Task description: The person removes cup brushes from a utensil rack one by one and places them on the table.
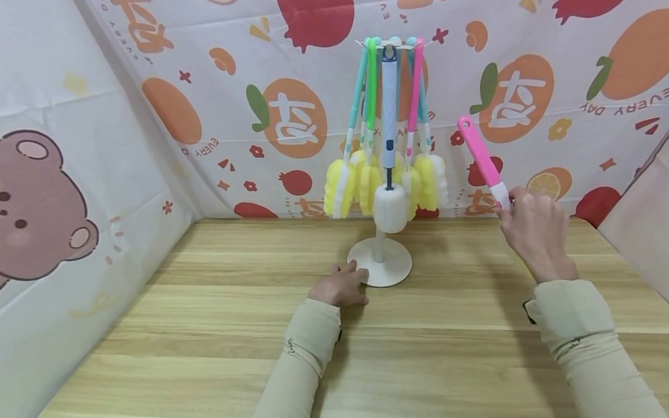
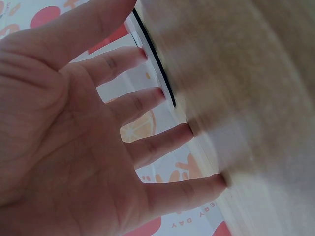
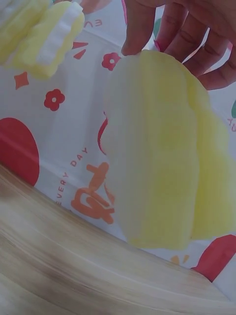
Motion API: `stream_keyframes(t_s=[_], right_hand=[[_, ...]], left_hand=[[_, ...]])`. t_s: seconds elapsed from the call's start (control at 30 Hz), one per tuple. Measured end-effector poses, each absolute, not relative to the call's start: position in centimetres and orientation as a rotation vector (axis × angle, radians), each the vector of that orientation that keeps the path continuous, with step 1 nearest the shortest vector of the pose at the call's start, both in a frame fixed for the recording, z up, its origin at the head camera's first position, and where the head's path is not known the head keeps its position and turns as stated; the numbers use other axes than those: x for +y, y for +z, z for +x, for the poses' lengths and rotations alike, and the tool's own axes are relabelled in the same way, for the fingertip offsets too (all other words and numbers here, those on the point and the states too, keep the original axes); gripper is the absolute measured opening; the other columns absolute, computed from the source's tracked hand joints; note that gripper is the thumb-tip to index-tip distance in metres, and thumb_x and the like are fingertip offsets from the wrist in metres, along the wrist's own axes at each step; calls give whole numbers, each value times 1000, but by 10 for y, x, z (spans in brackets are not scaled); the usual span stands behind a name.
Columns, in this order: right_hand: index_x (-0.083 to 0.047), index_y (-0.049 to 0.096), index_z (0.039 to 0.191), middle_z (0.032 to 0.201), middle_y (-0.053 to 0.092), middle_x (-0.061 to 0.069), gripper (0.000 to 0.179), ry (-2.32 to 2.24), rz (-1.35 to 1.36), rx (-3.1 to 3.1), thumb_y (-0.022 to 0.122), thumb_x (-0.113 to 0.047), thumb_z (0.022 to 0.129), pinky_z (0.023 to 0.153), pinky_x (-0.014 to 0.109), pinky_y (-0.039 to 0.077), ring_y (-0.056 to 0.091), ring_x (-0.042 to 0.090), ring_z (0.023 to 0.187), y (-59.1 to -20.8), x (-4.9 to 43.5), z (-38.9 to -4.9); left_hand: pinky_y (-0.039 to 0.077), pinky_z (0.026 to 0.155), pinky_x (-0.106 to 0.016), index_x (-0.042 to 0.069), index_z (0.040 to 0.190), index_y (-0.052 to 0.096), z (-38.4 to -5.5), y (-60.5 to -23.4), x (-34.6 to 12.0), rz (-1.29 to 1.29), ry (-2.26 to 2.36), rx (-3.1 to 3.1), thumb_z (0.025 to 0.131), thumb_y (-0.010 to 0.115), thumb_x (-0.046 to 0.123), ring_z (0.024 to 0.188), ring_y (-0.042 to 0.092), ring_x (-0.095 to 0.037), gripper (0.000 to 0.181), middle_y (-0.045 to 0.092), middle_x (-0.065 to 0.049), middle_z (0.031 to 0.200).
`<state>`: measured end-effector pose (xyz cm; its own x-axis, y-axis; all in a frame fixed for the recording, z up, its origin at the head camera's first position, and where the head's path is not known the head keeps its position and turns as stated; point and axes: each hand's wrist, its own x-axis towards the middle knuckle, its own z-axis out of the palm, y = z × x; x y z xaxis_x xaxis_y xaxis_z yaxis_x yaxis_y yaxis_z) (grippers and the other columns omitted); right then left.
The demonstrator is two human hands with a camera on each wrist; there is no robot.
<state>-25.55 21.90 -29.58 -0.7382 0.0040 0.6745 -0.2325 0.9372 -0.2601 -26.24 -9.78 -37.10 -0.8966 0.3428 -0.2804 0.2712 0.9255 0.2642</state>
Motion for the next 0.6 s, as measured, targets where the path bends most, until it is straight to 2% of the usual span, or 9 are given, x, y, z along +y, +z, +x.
stream_keyframes(t_s=[0.17, 0.6], right_hand=[[19, 64, 100, 70, 58, 29, 25, 378, 184, -2404, 74, 1, 86, 41, 43, 37, 45, 33, 50, -297, 226, -259], [20, 65, 101, 74, 61, 32, 23, 337, 183, -2456, 71, 3, 86, 40, 43, 41, 47, 32, 48, -297, 238, -262]], left_hand=[[42, 103, -58, 14, 143, 54, -263, -371, -98, 455, 312, 2760, 95, 72, 26, 139, 34, -46, 53, 34, -15, 160], [40, 106, -58, 13, 143, 54, -264, -371, -98, 453, 323, 2752, 96, 72, 25, 141, 32, -47, 52, 32, -16, 161]])
